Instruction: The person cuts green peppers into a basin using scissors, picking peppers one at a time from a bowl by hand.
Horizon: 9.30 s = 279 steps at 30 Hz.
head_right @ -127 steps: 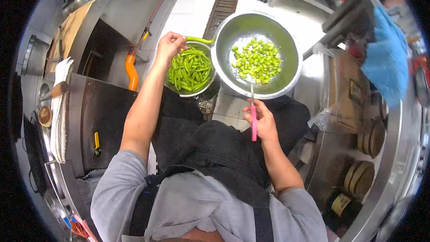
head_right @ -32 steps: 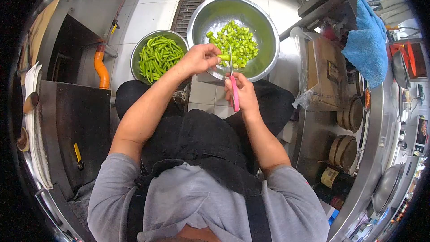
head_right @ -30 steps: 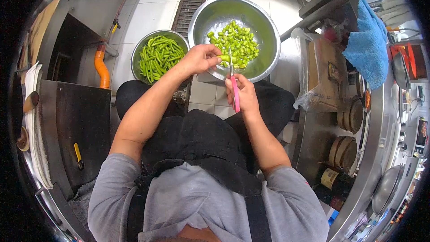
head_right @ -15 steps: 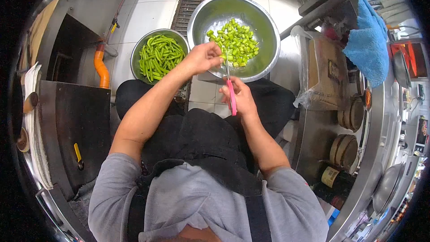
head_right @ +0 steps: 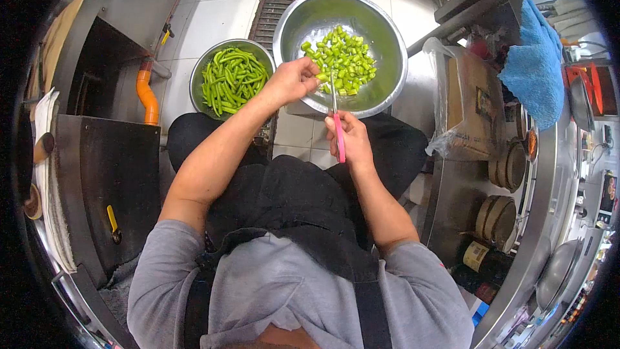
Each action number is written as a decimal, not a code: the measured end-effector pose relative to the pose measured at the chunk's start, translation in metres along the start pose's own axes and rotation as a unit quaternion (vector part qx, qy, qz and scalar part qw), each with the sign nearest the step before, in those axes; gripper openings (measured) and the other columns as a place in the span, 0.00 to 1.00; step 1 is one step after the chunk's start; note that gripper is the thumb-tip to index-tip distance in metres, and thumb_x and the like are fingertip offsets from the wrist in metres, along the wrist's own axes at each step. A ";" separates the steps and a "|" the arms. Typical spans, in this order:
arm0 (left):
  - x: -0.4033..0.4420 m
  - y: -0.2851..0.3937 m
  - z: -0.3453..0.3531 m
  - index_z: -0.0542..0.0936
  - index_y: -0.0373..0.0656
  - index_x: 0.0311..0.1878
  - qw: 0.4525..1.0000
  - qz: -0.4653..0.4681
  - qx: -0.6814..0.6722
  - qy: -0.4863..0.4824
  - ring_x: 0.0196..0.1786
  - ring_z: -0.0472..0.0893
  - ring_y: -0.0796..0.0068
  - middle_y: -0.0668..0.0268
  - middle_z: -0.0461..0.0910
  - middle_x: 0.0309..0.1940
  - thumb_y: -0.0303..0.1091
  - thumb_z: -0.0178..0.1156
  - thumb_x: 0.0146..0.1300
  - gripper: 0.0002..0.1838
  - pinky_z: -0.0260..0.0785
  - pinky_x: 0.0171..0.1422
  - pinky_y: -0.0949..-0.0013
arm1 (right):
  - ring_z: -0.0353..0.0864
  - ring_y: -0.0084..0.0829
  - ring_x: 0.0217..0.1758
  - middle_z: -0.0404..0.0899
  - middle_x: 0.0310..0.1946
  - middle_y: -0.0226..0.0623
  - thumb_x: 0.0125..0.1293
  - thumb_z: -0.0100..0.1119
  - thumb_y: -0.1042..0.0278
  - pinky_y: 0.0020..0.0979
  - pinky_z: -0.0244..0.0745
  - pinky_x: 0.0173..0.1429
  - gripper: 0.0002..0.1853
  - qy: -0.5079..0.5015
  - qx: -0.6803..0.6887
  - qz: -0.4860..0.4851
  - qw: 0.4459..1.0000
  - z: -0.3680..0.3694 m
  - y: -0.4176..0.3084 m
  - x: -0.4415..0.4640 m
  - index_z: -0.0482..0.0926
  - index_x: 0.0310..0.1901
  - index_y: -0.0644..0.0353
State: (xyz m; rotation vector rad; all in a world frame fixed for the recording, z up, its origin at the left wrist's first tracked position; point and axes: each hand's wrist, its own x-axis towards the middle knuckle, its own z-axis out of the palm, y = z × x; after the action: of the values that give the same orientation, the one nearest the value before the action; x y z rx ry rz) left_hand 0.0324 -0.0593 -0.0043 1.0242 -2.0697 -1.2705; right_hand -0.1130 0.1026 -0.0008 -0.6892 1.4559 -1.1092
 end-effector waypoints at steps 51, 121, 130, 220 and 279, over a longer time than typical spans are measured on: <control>0.019 -0.089 -0.126 0.82 0.48 0.47 0.953 -0.091 0.055 0.285 0.45 0.84 0.67 0.61 0.85 0.41 0.34 0.60 0.55 0.14 0.75 0.53 0.67 | 0.78 0.24 0.21 0.82 0.31 0.40 0.64 0.62 0.64 0.22 0.71 0.23 0.21 0.003 -0.014 -0.046 0.999 -0.034 -0.026 0.001 0.72 0.56 0.65; -0.022 0.005 -0.032 0.77 0.37 0.33 0.991 0.015 -0.025 0.131 0.26 0.81 0.74 0.62 0.80 0.23 0.32 0.68 0.51 0.11 0.74 0.35 0.70 | 0.76 0.25 0.16 0.80 0.29 0.38 0.66 0.60 0.64 0.23 0.70 0.20 0.21 -0.024 -0.014 -0.037 0.999 0.000 -0.011 -0.002 0.70 0.55 0.67; -0.024 0.009 -0.013 0.78 0.38 0.37 0.997 0.037 -0.048 0.040 0.27 0.76 0.82 0.69 0.79 0.25 0.32 0.69 0.53 0.12 0.71 0.34 0.75 | 0.73 0.21 0.16 0.76 0.23 0.33 0.64 0.63 0.61 0.24 0.67 0.20 0.21 -0.001 -0.014 -0.065 0.998 0.009 -0.023 0.002 0.74 0.51 0.68; -0.013 -0.345 -0.111 0.83 0.34 0.39 0.775 -0.603 0.065 0.178 0.35 0.85 0.61 0.53 0.85 0.33 0.35 0.58 0.56 0.14 0.77 0.41 0.60 | 0.76 0.26 0.25 0.77 0.31 0.40 0.65 0.61 0.58 0.23 0.72 0.28 0.28 0.165 0.006 -0.245 0.955 -0.097 -0.028 0.015 0.68 0.58 0.72; -0.028 -0.409 -0.172 0.77 0.40 0.52 0.864 -0.419 0.260 0.103 0.58 0.75 0.50 0.47 0.76 0.54 0.32 0.57 0.54 0.20 0.68 0.62 0.55 | 0.71 0.20 0.22 0.74 0.26 0.33 0.71 0.51 0.47 0.20 0.66 0.27 0.28 0.319 -0.131 -0.153 0.926 -0.080 -0.009 0.027 0.70 0.56 0.69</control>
State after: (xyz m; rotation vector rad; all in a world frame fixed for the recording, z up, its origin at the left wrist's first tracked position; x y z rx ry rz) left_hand 0.3130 -0.2416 -0.2967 2.3751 -1.8673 -0.8519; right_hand -0.1968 0.0953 -0.0090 -0.8023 2.1309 -1.4833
